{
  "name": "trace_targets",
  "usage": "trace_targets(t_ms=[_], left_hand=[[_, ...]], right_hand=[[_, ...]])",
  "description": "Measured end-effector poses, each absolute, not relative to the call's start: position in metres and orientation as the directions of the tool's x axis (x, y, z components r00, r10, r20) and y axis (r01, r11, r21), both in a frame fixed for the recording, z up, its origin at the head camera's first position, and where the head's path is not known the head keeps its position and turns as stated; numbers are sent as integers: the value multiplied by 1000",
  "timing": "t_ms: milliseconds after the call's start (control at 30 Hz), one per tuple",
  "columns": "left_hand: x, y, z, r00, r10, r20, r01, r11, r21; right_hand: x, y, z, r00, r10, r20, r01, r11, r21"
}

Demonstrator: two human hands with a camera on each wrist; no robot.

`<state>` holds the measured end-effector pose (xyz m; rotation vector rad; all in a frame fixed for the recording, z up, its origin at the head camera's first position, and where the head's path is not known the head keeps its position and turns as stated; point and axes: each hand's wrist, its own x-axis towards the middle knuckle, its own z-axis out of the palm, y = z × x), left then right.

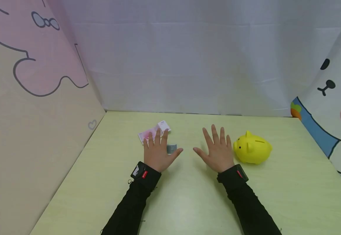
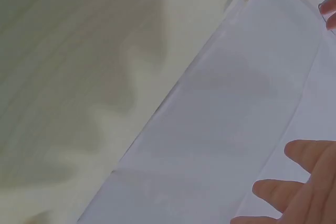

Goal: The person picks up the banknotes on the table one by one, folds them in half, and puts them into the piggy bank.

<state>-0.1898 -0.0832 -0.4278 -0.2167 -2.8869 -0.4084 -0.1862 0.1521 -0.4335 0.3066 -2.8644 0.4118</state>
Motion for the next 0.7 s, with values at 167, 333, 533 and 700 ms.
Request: trace_targets(t_ms=[167,333,533,700], left_hand=[[-189,-90,-418,-974,84,210,143,948,286],[-190,-98,-416,-975,80,207,140,946,293],[-194,-109,-418,-964,94,248,174,930,324],[-198,-119,-423,-969,57,240,146,918,369]], right_hand=[[-189,145,-432,-943,-183,279,-268,914,-306],[-191,137,-431,-936,-189,296,-300,870,-391],[-195,125,-430,-949,-195,250,-297,820,-489],[-198,117,-431,-956,-214,198,-291,751,-592]])
